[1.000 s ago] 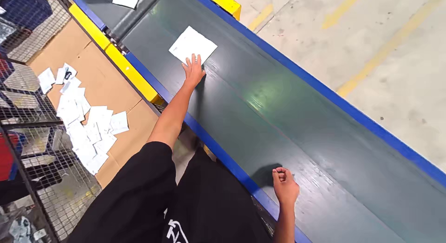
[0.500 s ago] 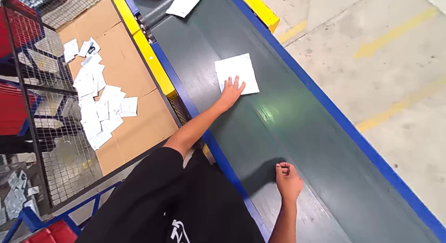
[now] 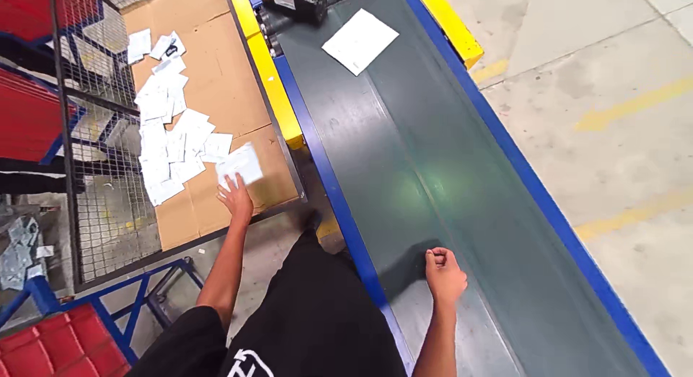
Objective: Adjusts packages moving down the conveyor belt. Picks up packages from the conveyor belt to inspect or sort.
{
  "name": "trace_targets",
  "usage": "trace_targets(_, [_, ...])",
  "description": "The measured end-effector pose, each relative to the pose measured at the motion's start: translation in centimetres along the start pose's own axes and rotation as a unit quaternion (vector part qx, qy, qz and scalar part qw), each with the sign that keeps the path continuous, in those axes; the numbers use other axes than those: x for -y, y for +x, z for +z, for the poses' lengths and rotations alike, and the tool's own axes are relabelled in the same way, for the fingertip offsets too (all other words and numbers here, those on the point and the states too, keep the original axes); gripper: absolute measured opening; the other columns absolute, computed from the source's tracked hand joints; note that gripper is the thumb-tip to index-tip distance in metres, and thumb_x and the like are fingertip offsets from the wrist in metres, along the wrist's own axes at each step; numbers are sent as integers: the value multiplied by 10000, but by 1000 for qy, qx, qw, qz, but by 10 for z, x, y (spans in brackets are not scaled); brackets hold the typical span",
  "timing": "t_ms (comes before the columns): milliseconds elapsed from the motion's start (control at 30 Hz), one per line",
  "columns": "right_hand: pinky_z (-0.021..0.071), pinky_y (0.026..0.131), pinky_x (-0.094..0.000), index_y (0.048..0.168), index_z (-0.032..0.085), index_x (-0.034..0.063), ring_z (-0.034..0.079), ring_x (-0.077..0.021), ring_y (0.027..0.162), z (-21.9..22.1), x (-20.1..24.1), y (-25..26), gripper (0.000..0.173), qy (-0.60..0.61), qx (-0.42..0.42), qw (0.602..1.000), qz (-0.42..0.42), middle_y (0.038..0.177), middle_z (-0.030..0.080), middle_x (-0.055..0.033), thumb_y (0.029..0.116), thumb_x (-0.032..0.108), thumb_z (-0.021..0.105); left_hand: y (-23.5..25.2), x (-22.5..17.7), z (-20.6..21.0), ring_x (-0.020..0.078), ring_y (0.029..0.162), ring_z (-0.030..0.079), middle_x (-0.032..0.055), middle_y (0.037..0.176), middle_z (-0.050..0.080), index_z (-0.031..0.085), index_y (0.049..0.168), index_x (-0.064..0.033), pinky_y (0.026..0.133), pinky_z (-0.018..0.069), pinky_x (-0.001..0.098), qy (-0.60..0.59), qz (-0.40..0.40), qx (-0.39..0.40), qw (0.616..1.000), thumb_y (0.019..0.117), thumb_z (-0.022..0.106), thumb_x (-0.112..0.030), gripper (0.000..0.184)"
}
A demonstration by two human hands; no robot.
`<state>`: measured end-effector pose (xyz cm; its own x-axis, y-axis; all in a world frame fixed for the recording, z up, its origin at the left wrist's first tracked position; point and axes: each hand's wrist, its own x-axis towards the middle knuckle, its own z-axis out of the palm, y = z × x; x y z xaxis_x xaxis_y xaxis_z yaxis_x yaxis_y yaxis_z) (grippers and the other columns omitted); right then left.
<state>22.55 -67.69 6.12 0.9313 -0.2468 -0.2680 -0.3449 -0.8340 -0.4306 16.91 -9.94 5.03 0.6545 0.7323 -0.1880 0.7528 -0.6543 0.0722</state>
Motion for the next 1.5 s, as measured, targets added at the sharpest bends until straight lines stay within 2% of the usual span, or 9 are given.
trace_targets(100, [468,635,-650,1093,693,99,672,-362,709,7,16,5,262,2,16,999,-32,765,697,-118,965,314,617,20,-44,-19,563,1446,320,327,1612,282,345,1575,-20,1126,320,723,-44,8,17,999,837,662,26,805])
trace_targets(267, [466,595,-619,1066,696,128,662,-325,670,16,24,-10,245,2,33,998,-49,728,682,-78,948,321,603,51,-227,-26,360,1269,593,229,1390,581,517,1446,-3,1085,486,519,-236,194,-28,952,1038,581,-338,532])
trace_targets(567, [505,556,-556,1024,702,70,661,-275,612,0,-54,-69,269,49,-20,999,-9,708,675,-78,920,304,620,108,-443,-8,486,1383,429,296,1514,431,379,1526,32,1043,430,674,-194,140,62,969,778,861,-453,1013])
trace_targets(800, [467,601,-620,1042,698,57,666,-329,657,-14,-75,-69,273,36,-59,994,83,731,686,-114,929,298,642,61,-452,15,439,1344,505,257,1340,612,724,1130,5,1035,450,658,-139,207,204,947,970,645,-474,511])
trace_targets(1033, [552,657,-526,1155,686,45,695,-267,706,-13,-26,5,280,74,-2,996,-48,853,727,-120,967,244,632,5,-427,19,486,1331,465,295,1481,447,561,1402,6,995,482,636,-171,206,110,957,731,894,-484,895])
trace_targets(1167, [591,697,-483,1161,695,57,726,-234,767,-1,31,26,269,82,10,988,-129,917,750,-107,977,238,618,-21,-410,28,448,1312,491,254,1350,572,739,1095,-10,1021,456,639,-175,343,207,899,966,688,-339,357])
trace_targets(1267, [601,746,-421,1143,696,26,724,-208,840,-2,69,24,256,105,-49,974,-197,964,740,-117,986,204,599,-44,-368,32,381,1232,573,214,1215,653,718,1032,42,1078,459,516,-186,472,215,835,990,554,-161,264])
trace_targets(1367, [552,932,-493,1230,662,-13,685,-297,1078,-3,94,35,378,88,-95,968,-214,1151,707,-191,980,267,617,-81,-340,37,385,1210,602,233,1243,636,660,1177,49,1047,500,491,-187,477,177,840,977,625,-177,303])
trace_targets(1500, [351,1174,-530,1488,431,-44,421,-424,1416,-37,63,84,848,54,-120,991,32,1492,453,-307,898,500,703,-150,-369,37,439,1281,539,283,1375,543,550,1367,62,1028,493,542,-161,404,200,878,958,697,-324,581])
